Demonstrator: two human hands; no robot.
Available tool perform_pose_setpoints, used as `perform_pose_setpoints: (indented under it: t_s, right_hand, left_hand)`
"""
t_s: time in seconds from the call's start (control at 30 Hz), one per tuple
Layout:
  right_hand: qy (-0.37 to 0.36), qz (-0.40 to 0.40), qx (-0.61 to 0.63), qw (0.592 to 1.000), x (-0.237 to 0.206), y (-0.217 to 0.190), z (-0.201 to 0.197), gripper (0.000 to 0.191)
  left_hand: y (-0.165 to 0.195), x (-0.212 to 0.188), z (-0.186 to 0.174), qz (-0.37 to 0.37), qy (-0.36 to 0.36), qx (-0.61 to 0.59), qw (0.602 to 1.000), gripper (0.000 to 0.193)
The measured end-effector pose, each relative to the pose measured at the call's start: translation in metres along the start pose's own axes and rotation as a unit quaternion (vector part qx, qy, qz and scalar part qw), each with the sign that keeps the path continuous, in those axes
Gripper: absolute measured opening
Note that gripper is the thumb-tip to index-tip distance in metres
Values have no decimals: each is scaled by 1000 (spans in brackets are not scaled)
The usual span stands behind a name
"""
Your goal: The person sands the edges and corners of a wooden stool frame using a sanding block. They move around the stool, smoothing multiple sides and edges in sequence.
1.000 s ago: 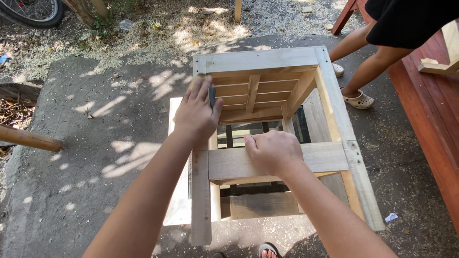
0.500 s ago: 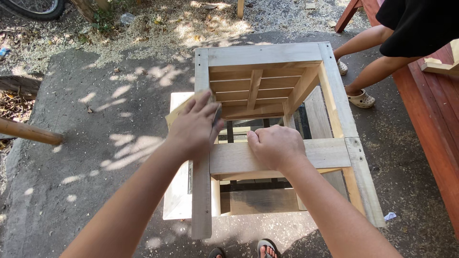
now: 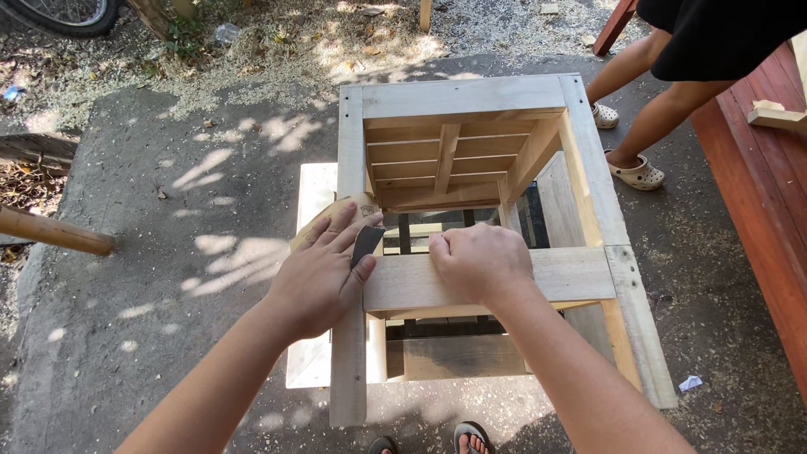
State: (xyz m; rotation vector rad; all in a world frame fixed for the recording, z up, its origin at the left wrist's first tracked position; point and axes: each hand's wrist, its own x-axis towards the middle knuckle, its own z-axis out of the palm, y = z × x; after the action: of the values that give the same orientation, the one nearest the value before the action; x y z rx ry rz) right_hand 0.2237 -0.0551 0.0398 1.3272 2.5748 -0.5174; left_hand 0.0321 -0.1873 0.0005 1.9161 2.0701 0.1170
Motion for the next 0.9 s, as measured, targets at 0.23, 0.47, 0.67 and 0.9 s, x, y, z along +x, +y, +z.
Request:
perform_pose_setpoints:
  t_s: [0.23, 0.47, 0.67, 0.9]
  right_hand:
    - [-23, 7, -17, 1000, 0, -3, -3, 52]
    - [-24, 7, -5, 1000, 1, -3, -2, 52]
    - [-27, 16, -17, 999, 0, -5, -1, 52]
    - [-9, 9, -10, 1000, 2, 1, 1, 51]
  left_hand:
    - [-41, 109, 4, -65, 129, -29, 989, 69]
    - [-9, 68, 7, -85, 169, -113, 975, 71]
    - [26, -24, 46, -66, 151, -62, 984, 59]
    - [-26, 123, 4, -107, 122, 4, 987, 73]
